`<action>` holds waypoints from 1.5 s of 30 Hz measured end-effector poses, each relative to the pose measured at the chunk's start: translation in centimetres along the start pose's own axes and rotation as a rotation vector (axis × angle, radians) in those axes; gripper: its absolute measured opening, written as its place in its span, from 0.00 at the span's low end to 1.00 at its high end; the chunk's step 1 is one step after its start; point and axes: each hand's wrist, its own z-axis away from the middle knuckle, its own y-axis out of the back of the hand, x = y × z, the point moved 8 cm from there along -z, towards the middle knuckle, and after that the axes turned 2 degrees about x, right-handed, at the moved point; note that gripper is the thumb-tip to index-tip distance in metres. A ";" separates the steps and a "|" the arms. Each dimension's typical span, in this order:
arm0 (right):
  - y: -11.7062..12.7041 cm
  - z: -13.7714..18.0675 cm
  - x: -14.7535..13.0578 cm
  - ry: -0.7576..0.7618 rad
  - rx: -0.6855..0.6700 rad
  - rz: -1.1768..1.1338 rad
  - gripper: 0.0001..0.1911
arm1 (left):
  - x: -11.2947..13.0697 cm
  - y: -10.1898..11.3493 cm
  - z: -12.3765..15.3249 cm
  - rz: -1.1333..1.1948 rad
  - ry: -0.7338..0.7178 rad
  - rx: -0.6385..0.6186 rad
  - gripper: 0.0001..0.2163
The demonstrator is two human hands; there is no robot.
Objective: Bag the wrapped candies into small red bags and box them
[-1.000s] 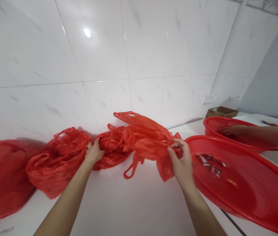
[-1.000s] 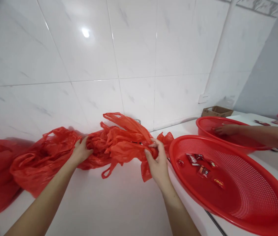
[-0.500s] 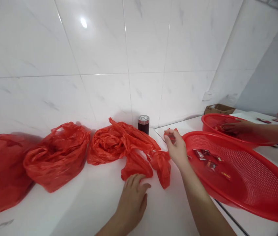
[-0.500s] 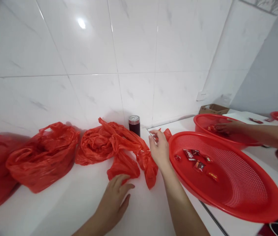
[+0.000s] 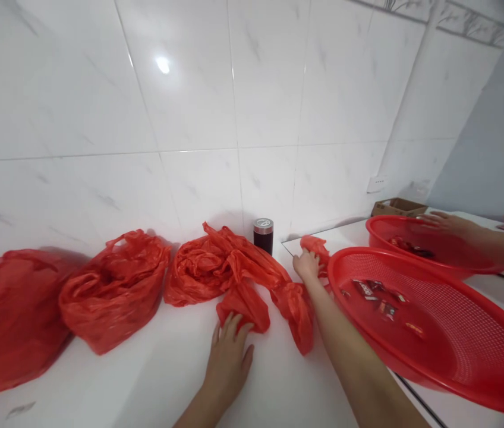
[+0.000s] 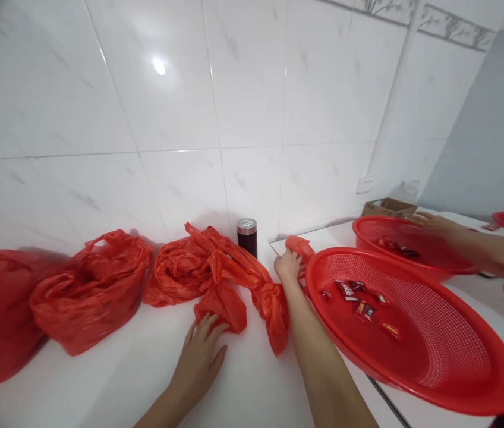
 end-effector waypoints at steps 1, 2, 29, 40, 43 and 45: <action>0.6 0.2 -1.4 0.051 0.003 -0.039 0.18 | -0.3 0.8 -0.2 0.034 0.011 0.013 0.18; 1.3 0.5 -3.0 0.111 0.002 -0.085 0.18 | -0.5 1.6 -0.5 0.090 0.022 0.027 0.16; 2.5 19.3 -3.1 -0.453 -0.738 -1.070 0.18 | -2.8 9.4 5.0 0.771 0.403 0.163 0.12; 9.0 13.9 -2.1 0.039 -0.214 -0.516 0.13 | -3.1 16.0 7.9 0.772 0.446 0.336 0.13; 10.0 18.6 -8.3 0.319 -0.429 -0.498 0.06 | 0.8 15.8 6.7 0.906 0.407 0.238 0.10; 9.1 22.8 -11.6 0.553 -0.660 -0.447 0.08 | 2.7 15.8 6.2 0.953 0.368 0.197 0.11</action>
